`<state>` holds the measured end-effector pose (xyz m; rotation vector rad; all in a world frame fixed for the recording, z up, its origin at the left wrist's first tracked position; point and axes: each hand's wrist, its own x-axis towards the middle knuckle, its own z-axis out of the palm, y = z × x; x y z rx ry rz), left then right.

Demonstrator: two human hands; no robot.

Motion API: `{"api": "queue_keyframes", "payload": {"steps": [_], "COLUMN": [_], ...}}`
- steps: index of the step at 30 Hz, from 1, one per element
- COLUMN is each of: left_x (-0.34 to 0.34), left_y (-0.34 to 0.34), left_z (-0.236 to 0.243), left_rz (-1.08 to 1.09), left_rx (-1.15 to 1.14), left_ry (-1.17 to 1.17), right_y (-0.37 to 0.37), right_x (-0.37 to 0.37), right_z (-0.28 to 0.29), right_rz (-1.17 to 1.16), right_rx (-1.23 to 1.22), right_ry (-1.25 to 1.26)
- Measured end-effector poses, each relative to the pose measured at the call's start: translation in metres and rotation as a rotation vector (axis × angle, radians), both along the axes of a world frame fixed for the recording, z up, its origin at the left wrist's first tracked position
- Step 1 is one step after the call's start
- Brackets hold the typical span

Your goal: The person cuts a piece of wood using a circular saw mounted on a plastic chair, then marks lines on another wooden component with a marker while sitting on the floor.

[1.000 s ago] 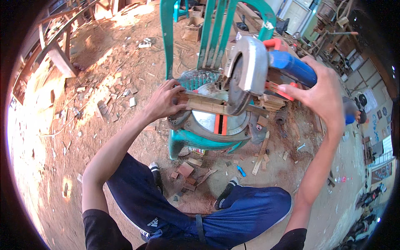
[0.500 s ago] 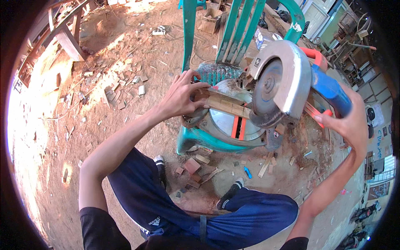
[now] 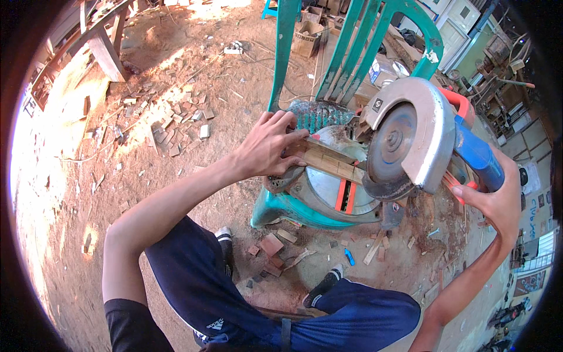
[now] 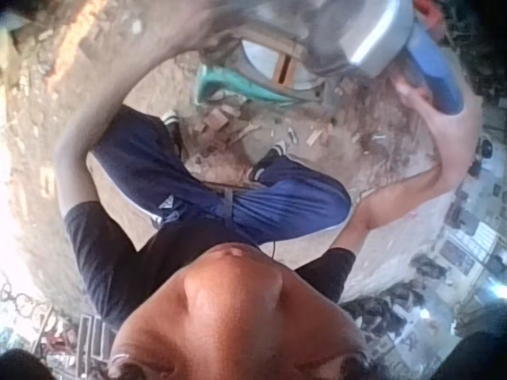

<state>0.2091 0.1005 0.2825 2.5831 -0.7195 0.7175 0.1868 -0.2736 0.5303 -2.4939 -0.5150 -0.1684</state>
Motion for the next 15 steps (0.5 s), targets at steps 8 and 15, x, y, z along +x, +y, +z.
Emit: {"api": "queue_keyframes", "payload": {"steps": [8,15], "left_x": [0.008,0.005], "left_y": [0.003,0.002], "left_z": [-0.009,-0.01], "left_rz": [-0.109,-0.067], "left_rx": [-0.037,-0.011], "left_ry": [-0.002,0.049], "right_y": [-0.015,-0.01], "right_x": [0.009,0.015], "right_z": [-0.005,-0.011], "right_rz": [0.043,0.043], "right_rx": [-0.052,-0.05], "right_ry": [-0.146,-0.329]}}
